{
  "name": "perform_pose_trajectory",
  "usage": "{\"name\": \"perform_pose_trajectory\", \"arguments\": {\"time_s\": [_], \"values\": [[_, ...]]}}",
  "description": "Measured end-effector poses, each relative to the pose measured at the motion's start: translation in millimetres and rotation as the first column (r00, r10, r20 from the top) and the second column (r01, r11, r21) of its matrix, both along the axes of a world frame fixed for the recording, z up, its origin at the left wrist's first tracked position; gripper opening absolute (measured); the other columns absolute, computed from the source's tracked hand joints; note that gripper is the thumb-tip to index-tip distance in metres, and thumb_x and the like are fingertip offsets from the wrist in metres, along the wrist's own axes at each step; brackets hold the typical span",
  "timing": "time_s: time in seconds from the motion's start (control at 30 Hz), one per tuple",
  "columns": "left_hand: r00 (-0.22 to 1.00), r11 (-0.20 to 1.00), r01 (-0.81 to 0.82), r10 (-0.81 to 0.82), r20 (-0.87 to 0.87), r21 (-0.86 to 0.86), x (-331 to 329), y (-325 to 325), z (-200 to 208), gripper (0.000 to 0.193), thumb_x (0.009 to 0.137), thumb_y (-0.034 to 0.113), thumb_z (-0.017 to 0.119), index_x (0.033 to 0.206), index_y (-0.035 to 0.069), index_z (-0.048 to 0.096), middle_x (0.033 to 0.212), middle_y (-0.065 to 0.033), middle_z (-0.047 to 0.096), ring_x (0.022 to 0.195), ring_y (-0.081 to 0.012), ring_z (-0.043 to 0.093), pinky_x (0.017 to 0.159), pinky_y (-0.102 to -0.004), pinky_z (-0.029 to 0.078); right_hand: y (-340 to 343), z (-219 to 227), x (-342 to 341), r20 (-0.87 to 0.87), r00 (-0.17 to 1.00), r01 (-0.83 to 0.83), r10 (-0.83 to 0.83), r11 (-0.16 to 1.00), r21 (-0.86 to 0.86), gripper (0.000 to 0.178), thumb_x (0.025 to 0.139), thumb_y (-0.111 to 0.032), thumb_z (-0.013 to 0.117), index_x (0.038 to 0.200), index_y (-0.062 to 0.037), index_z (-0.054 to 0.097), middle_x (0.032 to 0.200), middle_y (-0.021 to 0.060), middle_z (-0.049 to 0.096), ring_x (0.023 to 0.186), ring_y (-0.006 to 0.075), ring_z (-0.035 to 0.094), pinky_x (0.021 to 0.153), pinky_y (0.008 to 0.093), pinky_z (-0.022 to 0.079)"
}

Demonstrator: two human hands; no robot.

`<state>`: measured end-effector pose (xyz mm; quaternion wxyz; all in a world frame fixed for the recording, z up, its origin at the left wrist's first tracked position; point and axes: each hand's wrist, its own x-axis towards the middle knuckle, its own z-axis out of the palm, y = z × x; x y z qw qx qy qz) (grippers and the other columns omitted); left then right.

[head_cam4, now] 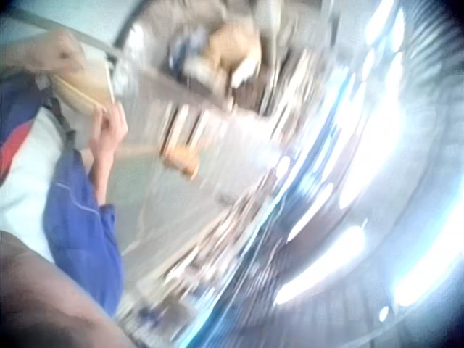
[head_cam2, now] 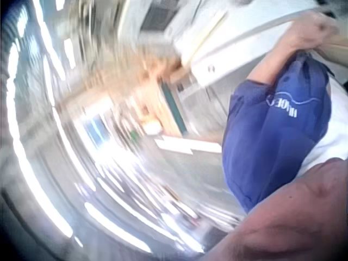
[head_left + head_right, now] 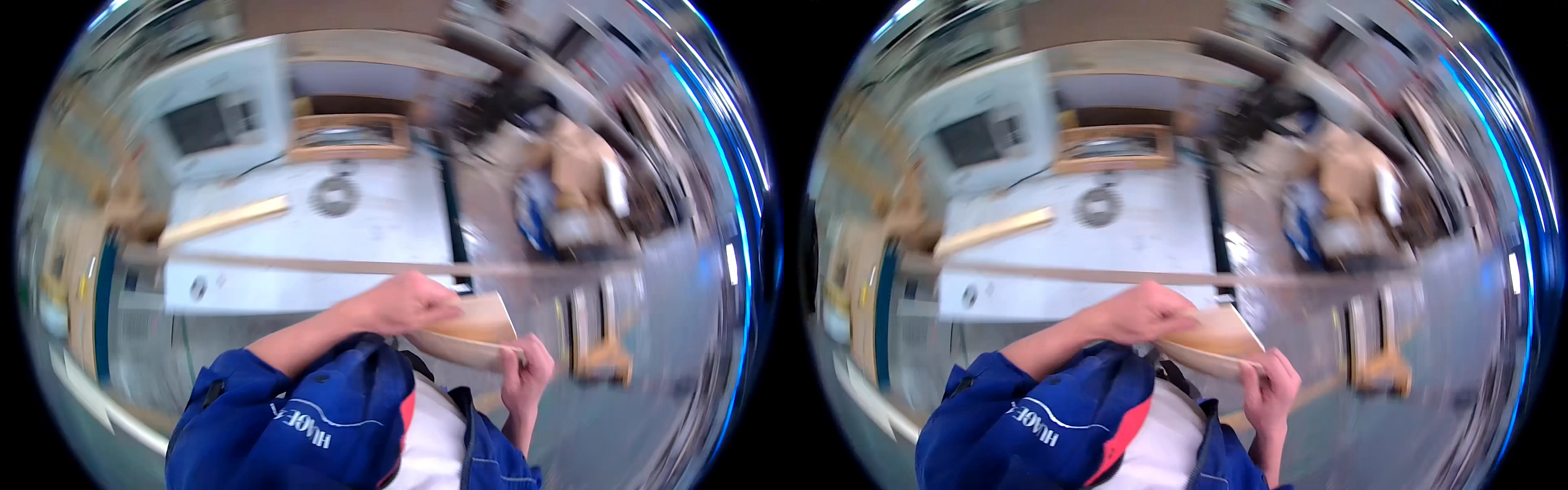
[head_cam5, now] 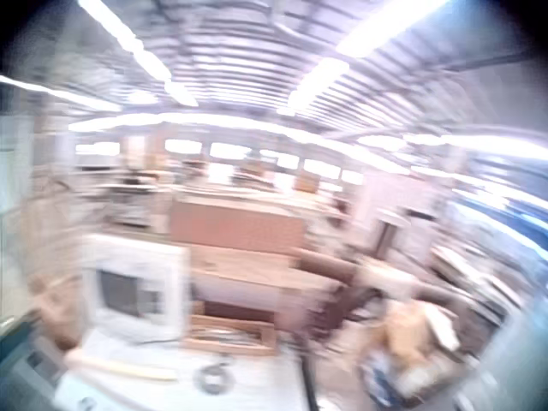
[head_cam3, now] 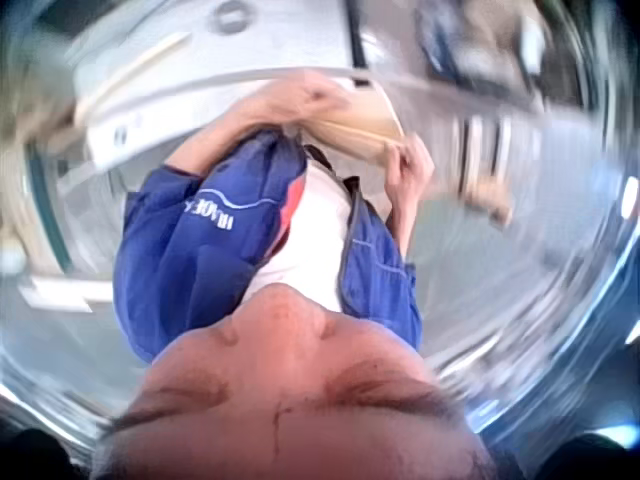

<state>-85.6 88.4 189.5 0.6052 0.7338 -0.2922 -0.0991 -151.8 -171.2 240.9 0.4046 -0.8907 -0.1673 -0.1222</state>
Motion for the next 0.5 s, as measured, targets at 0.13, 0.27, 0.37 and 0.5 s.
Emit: {"name": "perform_pose_trajectory", "arguments": {"time_s": [0.13, 0.27, 0.37, 0.5], "values": [[0.948, 0.935, -0.301, 0.316, -0.049, 0.189, -104.4, 19.7, -1.2, 0.03, 0.097, 0.026, 0.063, 0.084, -0.001, 0.063, 0.07, -0.0196, 0.055, 0.062, -0.0328, 0.05, 0.06, -0.0403, 0.043, 15.7, -35.2, 16.1, -0.089, 0.956, -0.255, 0.28, 0.941, 0.223, 0.011, 0.089, -0.008, 0.069, 0.083, 0.0008, 0.065, 0.078, 0.0092, 0.061, 0.072, 0.0197, 0.056, 0.061, 0.0312, 0.041], [0.747, 0.742, -0.638, 0.661, -0.066, 0.205, -224.9, 3.7, 7.5, 0.035, 0.099, 0.029, 0.062, 0.084, -0.003, 0.062, 0.071, -0.0223, 0.056, 0.062, -0.0369, 0.048, 0.06, -0.0421, 0.042, 56.9, -28.4, 3.2, -0.114, 0.707, -0.632, 0.698, 0.695, 0.342, 0.01, 0.092, -0.008, 0.068, 0.088, 0.0017, 0.067, 0.093, 0.0103, 0.062, 0.092, 0.0198, 0.057, 0.077, 0.0293, 0.045], [0.598, 0.603, -0.754, 0.795, -0.106, 0.261, -300.7, -5.9, 8.1, 0.036, 0.099, 0.03, 0.061, 0.086, -0.004, 0.062, 0.072, -0.023, 0.056, 0.063, -0.0382, 0.049, 0.061, -0.0428, 0.043, 89.1, -37.2, -30.1, -0.276, 0.518, -0.741, 0.81, 0.586, 0.329, 0.012, 0.094, -0.008, 0.066, 0.091, 0.0036, 0.067, 0.095, 0.0106, 0.065, 0.086, 0.0155, 0.06, 0.074, 0.0261, 0.047], [0.357, 0.35, -0.899, 0.934, -0.021, 0.262, -399.7, -8.0, 20.5, 0.035, 0.098, 0.032, 0.062, 0.094, -0.003, 0.067, 0.076, -0.0229, 0.062, 0.068, -0.0396, 0.058, 0.064, -0.042, 0.046, 146.6, -23.4, -94.8, -0.297, 0.286, -0.855, 0.911, 0.382, 0.35, 0.011, 0.093, -0.008, 0.068, 0.092, 0.0032, 0.068, 0.081, 0.0066, 0.067, 0.073, 0.01, 0.057, 0.067, 0.0245, 0.047]]}}
